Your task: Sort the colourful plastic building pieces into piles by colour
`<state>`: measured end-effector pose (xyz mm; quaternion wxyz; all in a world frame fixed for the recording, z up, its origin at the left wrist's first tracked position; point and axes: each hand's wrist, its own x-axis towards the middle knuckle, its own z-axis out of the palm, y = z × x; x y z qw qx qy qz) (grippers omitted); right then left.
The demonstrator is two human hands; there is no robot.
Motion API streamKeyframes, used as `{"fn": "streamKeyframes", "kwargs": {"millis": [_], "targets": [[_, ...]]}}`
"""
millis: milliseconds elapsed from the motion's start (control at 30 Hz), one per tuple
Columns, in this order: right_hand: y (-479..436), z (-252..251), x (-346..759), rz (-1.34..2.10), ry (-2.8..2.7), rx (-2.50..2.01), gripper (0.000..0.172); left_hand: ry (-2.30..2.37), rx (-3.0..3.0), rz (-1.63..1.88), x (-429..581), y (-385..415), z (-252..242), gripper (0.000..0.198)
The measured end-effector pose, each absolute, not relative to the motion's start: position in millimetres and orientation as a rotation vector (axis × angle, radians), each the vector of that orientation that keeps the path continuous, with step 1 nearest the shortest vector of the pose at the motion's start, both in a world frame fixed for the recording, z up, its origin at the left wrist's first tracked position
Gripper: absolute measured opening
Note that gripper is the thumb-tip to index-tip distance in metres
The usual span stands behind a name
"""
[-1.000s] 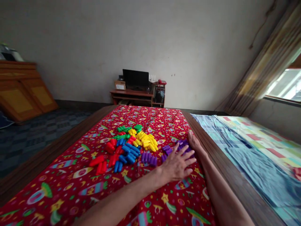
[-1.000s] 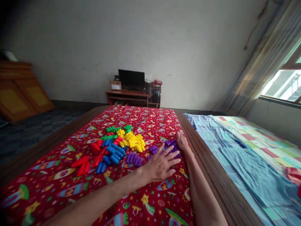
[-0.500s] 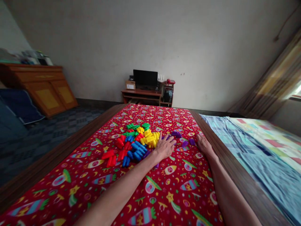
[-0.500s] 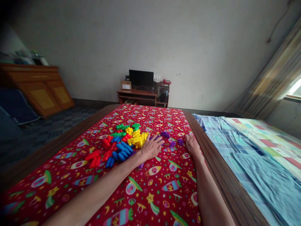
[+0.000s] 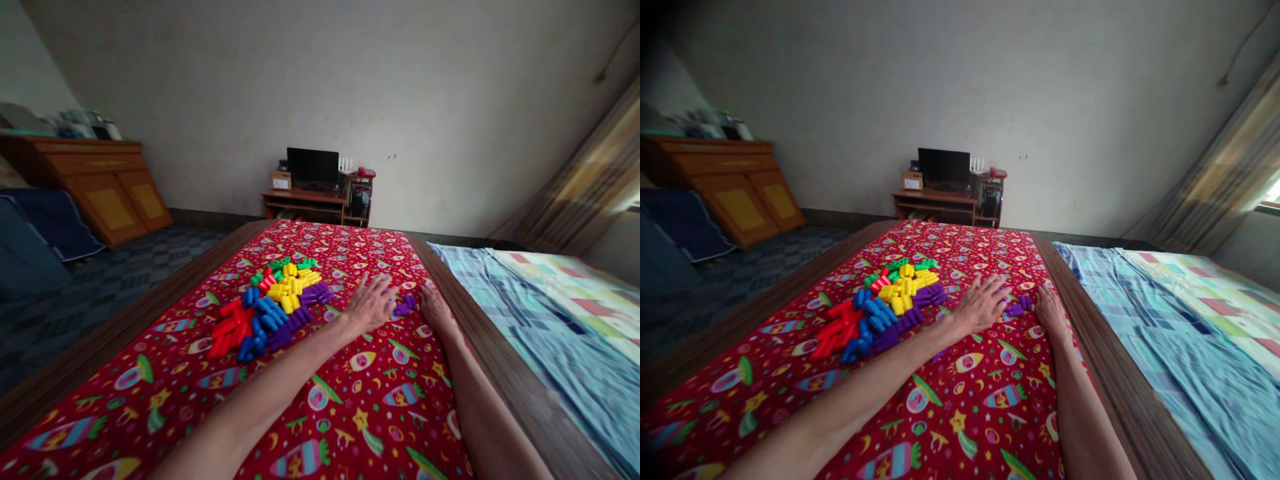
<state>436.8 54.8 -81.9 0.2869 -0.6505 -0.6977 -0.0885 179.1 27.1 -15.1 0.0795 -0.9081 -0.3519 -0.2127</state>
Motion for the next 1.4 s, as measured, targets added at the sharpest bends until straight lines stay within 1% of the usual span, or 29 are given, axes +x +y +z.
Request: {"fn": "streamKeyframes", "kwargs": {"millis": [67,133,200,300,433,733,833,900,1000,1067,1133,1233,1333,1400], "targets": [[56,-83,439,-0.240,-1.884,-1.725,0.041,-0.964,-2.827,-0.576,227,32,-18,0.041],[56,-84,441,-0.265,-1.899,-1.710,0.043,-1.052,-2.841,-0.512,254,40,-23,0.035],[56,-84,441,-0.289,-1.897,-1.705,0.043,-1.169,-2.800,-0.513,255,51,-29,0.034],[54,-82,438,-0.297,-1.866,-1.722,0.040,-1.304,-2.721,-0.529,219,66,-33,0.034],[49,-78,432,-0.269,-1.836,-1.758,0.037,-1.471,-2.623,-0.452,145,72,-28,0.033],[46,-73,430,-0.241,-1.845,-1.792,0.034,-1.624,-2.525,-0.247,13,48,-6,0.033],[46,-73,432,-0.254,-1.876,-1.793,0.035,-1.640,-2.508,-0.229,3,18,0,0.034],[47,-74,433,-0.257,-1.890,-1.799,0.035,-1.537,-2.531,-0.299,14,-12,-1,0.040],[48,-75,433,-0.266,-1.870,-1.833,0.035,-1.070,-2.787,-0.359,43,-54,-13,0.045],[48,-74,432,-0.272,-1.834,-1.858,0.036,-0.882,-2.865,-0.344,53,-65,-25,0.041],[48,-74,431,-0.269,-1.815,-1.869,0.037,-1.020,-2.779,-0.354,47,-62,-33,0.038],[46,-73,432,-0.264,-1.821,-1.858,0.038,-1.297,-2.548,-0.330,9,-43,-33,0.035],[44,-66,431,-0.234,-1.826,-1.877,0.038,-1.328,-2.440,-0.317,-36,-35,-19,0.033],[44,-55,419,-0.207,-1.804,-1.872,0.040,-1.340,-2.411,-0.355,-60,-41,-7,0.036]]}}
